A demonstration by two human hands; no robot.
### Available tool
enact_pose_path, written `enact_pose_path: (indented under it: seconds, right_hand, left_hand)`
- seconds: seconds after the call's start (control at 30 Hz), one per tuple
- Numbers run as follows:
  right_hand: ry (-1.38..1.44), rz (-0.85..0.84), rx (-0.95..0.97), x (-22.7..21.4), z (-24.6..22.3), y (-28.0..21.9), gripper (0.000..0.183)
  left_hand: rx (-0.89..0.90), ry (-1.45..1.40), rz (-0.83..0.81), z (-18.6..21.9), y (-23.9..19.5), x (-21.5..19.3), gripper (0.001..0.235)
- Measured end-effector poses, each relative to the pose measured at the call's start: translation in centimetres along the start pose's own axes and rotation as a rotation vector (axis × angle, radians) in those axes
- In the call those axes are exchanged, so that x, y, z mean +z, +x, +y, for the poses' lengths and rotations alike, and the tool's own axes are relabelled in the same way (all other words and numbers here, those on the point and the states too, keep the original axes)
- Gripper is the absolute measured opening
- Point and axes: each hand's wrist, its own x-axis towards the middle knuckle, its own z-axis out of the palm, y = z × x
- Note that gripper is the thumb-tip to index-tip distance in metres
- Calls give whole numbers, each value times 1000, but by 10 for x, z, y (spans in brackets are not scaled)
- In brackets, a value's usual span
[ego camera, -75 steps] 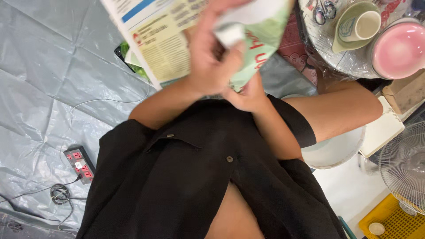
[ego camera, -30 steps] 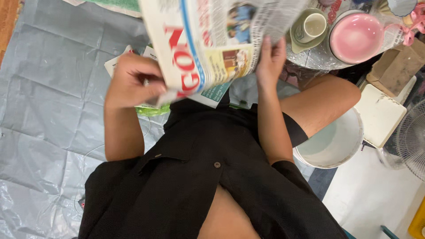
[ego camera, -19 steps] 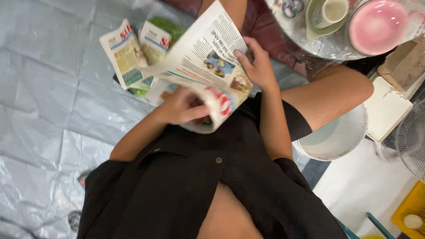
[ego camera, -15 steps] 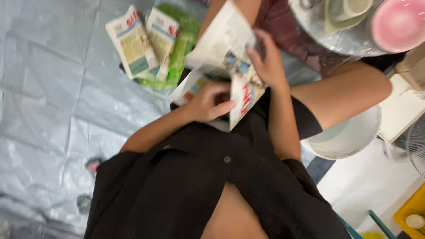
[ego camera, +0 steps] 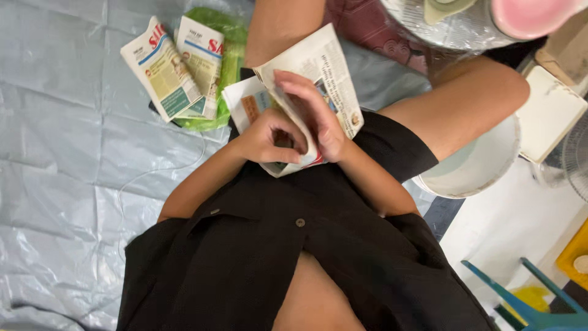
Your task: The person wraps small ceramic cups in newspaper, folding the paper around each cup and placing them on a nearby table. They use scissors to cut newspaper sheets to size before wrapping each cup individually.
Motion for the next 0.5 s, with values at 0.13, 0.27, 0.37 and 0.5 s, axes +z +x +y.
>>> enact_pose_path:
  seconds: [0.13, 0.27, 0.37, 0.5]
  right_hand:
    - [-25, -19, -11, -2, -7, -3, 94]
    - [-211, -28, -65, -7, -14, -7, 94]
    - [-302, -46, -76, -10, -19, -11, 94]
    - [-270, -31, -97, -10, -21, -11, 95]
  left_hand:
    - [-324, -463, -17, -11, -1, 9, 30]
    - [131, -36, 63, -13, 7, 18, 35]
    - [142, 48, 142, -19, 9, 17, 43]
    - [39, 14, 189, -34, 13, 13, 44]
